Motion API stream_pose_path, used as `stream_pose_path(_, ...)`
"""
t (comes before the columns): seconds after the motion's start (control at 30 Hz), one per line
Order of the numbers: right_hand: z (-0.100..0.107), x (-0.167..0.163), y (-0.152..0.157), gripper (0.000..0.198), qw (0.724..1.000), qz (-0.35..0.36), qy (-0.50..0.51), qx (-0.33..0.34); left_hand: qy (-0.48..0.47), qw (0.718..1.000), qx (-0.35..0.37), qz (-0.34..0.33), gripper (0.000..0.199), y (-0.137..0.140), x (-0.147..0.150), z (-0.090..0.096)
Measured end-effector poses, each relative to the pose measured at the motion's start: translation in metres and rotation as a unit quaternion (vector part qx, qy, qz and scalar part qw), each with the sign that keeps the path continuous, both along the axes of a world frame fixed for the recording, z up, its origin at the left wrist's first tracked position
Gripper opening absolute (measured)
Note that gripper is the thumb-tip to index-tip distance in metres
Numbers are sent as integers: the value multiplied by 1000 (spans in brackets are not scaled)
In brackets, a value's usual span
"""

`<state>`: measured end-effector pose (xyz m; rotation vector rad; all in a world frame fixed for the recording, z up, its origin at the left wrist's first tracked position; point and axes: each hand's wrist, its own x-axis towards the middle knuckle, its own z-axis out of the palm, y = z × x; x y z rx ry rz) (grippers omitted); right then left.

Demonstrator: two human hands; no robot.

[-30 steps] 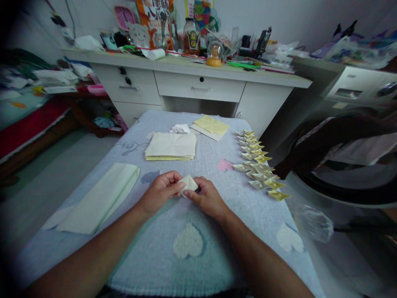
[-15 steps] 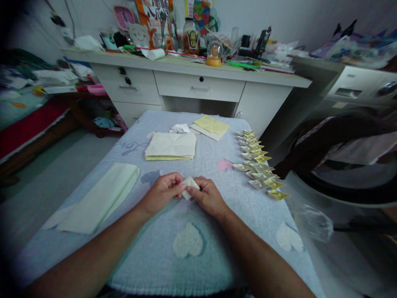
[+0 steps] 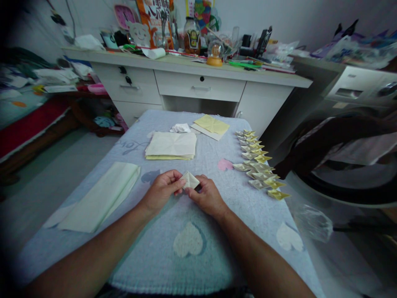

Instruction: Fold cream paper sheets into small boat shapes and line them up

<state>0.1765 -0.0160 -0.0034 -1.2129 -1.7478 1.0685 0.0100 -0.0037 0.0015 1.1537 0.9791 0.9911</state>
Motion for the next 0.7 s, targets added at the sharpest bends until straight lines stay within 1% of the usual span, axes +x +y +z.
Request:
stream_pose_path(0.1,1,-2,0,6,998,-20,-37,44,36,998,44,0,17,1,-1,-2)
stream_pose_path(0.2,2,-3,0,15,993,-11,-70,99,126,986,105,12,24,1,-3,-3)
stream_pose_path(0.27,2,-3,0,18,988,-11,-86,127,173,978,120,13,18,1,-4,-2)
stream_pose_path(0.33,2,-3,0,12,986,-29,-91,136,179,977,118,5,14,2,-5,-3)
stream_pose_path(0.4,2,-2,0,6,986,-50,-84,137,164,980,108,-4,14,3,-5,-5)
stream_pose_path(0.5,1,-1,1,9,984,-52,-68,155,146,984,103,-19,13,5,-4,-9)
stream_pose_path(0.57,-1,0,2,13,980,-45,-77,177,151,980,126,-27,9,4,-4,-10)
stream_pose_path(0.63,-3,0,3,18,971,-49,-117,200,186,966,181,-18,6,2,-3,-8)
stream_pose_path(0.7,-6,1,3,21,957,-60,-179,222,246,937,248,5,9,0,-4,-5)
